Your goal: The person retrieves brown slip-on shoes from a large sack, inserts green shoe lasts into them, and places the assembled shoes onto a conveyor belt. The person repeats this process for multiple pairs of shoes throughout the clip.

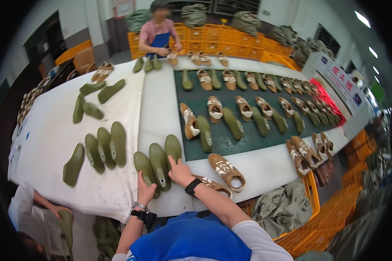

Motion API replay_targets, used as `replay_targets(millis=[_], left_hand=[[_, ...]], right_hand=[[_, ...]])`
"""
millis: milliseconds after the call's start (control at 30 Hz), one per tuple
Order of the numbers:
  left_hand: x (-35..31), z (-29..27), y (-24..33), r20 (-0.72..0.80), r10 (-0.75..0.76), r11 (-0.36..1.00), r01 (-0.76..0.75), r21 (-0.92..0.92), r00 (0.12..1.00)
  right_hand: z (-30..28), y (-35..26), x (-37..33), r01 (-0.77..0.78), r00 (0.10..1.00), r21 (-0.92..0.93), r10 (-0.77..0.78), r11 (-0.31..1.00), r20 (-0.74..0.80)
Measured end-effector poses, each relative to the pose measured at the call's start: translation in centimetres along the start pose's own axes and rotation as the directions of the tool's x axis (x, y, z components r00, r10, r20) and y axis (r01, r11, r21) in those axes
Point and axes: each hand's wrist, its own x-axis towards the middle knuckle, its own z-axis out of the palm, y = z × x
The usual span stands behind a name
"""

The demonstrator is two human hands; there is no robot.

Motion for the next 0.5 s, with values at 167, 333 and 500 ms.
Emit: replay_targets(millis=[167, 333, 500], left_hand=[[0.3, -0.1, -0.4, 0.088, -0.079, 0.98, 0.094, -0.178, 0.993], [-0.5, -1.3, 1.6, -0.042, 0.268, 0.952, -0.257, 0.168, 0.963], [-1.4, -0.7, 7.4, 0.137, 0.634, 0.732, -0.648, 0.209, 0.761]], right_hand=[[-2.0, 1.4, -2.3, 0.055, 0.998, 0.002, -0.055, 0.998, 0.043], [-7.2, 6.7, -8.4, 0.178, 0.966, 0.12, -0.15, 0.977, -0.21], [-9.7, 14.8, -15.3, -0.313, 0.937, -0.185, 0.27, 0.932, -0.223]])
